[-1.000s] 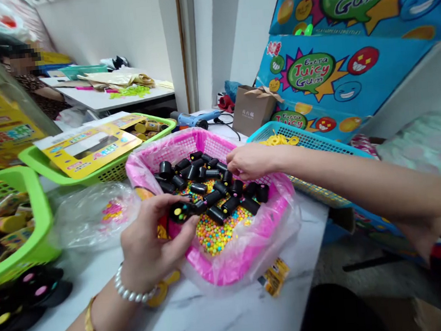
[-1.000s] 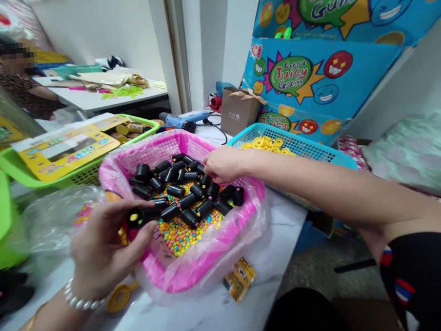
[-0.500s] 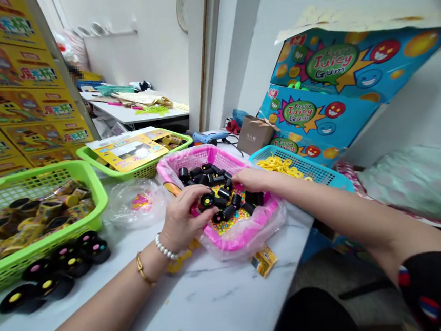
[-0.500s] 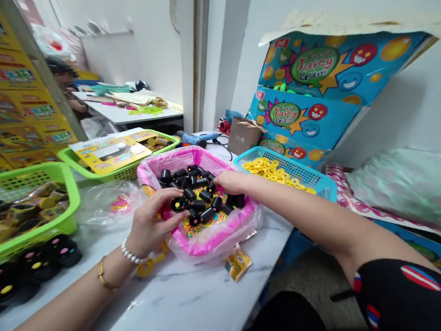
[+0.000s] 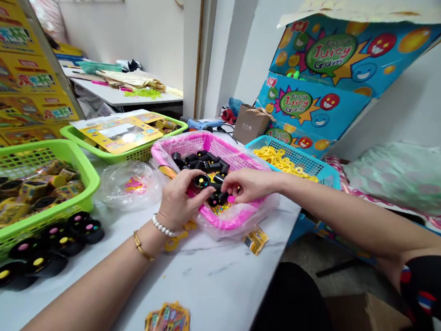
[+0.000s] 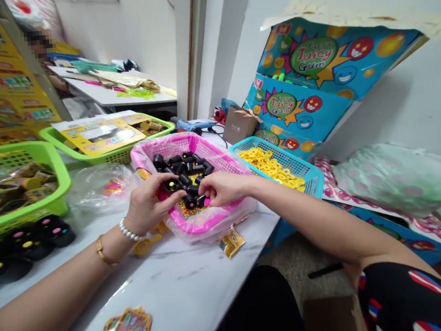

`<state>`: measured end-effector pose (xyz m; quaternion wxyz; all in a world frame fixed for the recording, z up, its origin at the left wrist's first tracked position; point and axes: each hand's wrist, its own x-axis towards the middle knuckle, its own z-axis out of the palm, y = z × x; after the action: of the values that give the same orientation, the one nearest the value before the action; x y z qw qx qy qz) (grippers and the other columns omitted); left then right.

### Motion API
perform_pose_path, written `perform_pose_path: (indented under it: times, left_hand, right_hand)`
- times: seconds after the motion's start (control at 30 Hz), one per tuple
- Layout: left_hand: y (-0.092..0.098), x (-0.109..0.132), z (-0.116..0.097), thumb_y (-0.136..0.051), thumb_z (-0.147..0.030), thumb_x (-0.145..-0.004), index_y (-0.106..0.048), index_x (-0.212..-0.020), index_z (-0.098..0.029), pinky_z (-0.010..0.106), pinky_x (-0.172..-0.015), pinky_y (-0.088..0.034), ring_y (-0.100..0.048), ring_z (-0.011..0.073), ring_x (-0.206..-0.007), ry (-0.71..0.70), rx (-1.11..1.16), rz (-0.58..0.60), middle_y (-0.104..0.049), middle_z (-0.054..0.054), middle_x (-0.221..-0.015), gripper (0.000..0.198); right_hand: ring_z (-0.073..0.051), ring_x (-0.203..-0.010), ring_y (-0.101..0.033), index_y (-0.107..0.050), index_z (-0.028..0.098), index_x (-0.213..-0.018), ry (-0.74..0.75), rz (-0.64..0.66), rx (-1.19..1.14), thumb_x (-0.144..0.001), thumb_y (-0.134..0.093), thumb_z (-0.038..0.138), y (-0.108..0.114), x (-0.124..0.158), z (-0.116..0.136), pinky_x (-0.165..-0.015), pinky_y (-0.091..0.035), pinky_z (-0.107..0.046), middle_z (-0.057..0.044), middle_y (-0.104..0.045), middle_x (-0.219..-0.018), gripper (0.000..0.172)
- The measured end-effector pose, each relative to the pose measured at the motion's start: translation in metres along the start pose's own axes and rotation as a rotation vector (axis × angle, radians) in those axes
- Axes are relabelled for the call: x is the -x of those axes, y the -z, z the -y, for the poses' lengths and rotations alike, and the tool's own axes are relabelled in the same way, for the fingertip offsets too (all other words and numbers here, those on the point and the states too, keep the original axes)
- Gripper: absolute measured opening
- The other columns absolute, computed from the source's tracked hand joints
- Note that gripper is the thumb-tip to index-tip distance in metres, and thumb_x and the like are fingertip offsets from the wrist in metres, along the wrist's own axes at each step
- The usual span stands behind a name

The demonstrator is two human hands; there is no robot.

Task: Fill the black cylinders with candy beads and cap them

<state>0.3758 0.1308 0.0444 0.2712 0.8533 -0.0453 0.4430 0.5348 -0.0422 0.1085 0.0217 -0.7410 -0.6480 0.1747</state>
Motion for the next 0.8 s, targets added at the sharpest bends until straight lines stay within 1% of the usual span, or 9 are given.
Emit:
perform_pose_path:
  times: [0.1,0.17,0.27,0.33,0.4,0.5,0.6,0.7,0.8]
  left_hand:
    - [0.001,-0.001,0.001,-0.071,-0.036,-0.081,-0.061,-0.104,-0.017,0.026,-0.07,-0.049,-0.063,0.0161,-0.077,0.01,0.007,0.02,-0.068,0.003,-0.089,0.031]
    - [0.002,-0.003,0.0,-0.071,-0.035,-0.081,-0.062,-0.102,-0.017,0.026,-0.07,-0.049,-0.063,0.0161,-0.078,0.01,0.009,0.047,-0.069,0.004,-0.09,0.03]
    - [0.006,-0.008,-0.005,-0.072,-0.036,-0.079,-0.064,-0.101,-0.017,0.027,-0.067,-0.049,-0.062,0.0156,-0.074,0.019,0.011,0.102,-0.069,0.004,-0.089,0.03]
    - [0.014,-0.009,-0.012,-0.072,-0.037,-0.079,-0.065,-0.101,-0.018,0.027,-0.066,-0.049,-0.061,0.0153,-0.071,0.062,0.002,0.102,-0.069,0.003,-0.086,0.03]
    - [0.026,-0.009,-0.021,-0.071,-0.038,-0.079,-0.066,-0.102,-0.019,0.029,-0.069,-0.05,-0.062,0.0153,-0.071,0.131,0.004,0.079,-0.069,0.003,-0.087,0.03]
    - [0.05,-0.003,-0.04,-0.071,-0.038,-0.08,-0.066,-0.105,-0.019,0.03,-0.073,-0.053,-0.063,0.0154,-0.076,0.197,0.017,0.108,-0.069,0.005,-0.093,0.031]
    - [0.068,0.008,-0.058,-0.069,-0.037,-0.082,-0.066,-0.105,-0.019,0.028,-0.07,-0.055,-0.063,0.0148,-0.077,0.261,0.026,0.181,-0.067,0.005,-0.095,0.029]
    - [0.07,0.018,-0.07,-0.069,-0.035,-0.082,-0.066,-0.103,-0.019,0.027,-0.066,-0.056,-0.063,0.0147,-0.076,0.341,0.045,0.222,-0.066,0.005,-0.093,0.026]
    - [0.06,0.024,-0.077,-0.07,-0.029,-0.08,-0.066,-0.101,-0.02,0.028,-0.068,-0.057,-0.064,0.0158,-0.079,0.342,0.055,0.217,-0.066,0.005,-0.092,0.023]
  right_hand:
    - [-0.016,-0.075,-0.064,-0.072,0.012,-0.087,0.003,0.147,0.214,-0.075,-0.06,0.01,-0.006,-0.008,0.009,-0.068,-0.046,-0.023,-0.008,-0.072,-0.087,0.017]
    - [-0.02,-0.077,-0.065,-0.072,0.009,-0.076,-0.015,0.155,0.31,-0.076,-0.057,0.006,-0.01,-0.019,0.016,-0.069,-0.046,-0.027,-0.014,-0.072,-0.087,0.016]
    - [-0.024,-0.08,-0.066,-0.073,0.007,-0.079,-0.032,0.078,0.285,-0.079,-0.053,0.005,-0.015,-0.036,0.034,-0.069,-0.045,-0.03,-0.019,-0.072,-0.089,0.021]
    - [-0.023,-0.081,-0.066,-0.074,0.009,-0.082,-0.027,0.02,0.237,-0.081,-0.055,0.01,-0.018,-0.043,0.045,-0.068,-0.044,-0.028,-0.016,-0.073,-0.089,0.02]
    - [-0.02,-0.075,-0.065,-0.075,0.013,-0.082,-0.015,-0.024,0.171,-0.079,-0.062,0.016,-0.018,-0.043,0.048,-0.064,-0.042,-0.025,-0.01,-0.073,-0.083,0.014]
    - [-0.015,-0.07,-0.063,-0.076,0.018,-0.085,0.002,-0.102,0.063,-0.073,-0.068,0.017,-0.015,-0.027,0.036,-0.061,-0.04,-0.021,-0.002,-0.072,-0.077,0.014]
    - [-0.012,-0.071,-0.062,-0.074,0.018,-0.089,-0.012,-0.23,-0.072,-0.074,-0.067,0.018,-0.011,-0.005,0.019,-0.061,-0.039,-0.019,0.0,-0.071,-0.081,0.017]
    - [-0.013,-0.069,-0.062,-0.071,0.015,-0.086,-0.077,-0.401,-0.283,-0.072,-0.066,0.017,-0.013,0.009,0.014,-0.059,-0.041,-0.02,-0.001,-0.07,-0.077,0.015]
    - [-0.014,-0.072,-0.064,-0.069,0.015,-0.089,-0.068,-0.459,-0.405,-0.074,-0.066,0.019,-0.02,0.012,0.021,-0.062,-0.046,-0.021,-0.002,-0.071,-0.08,0.016]
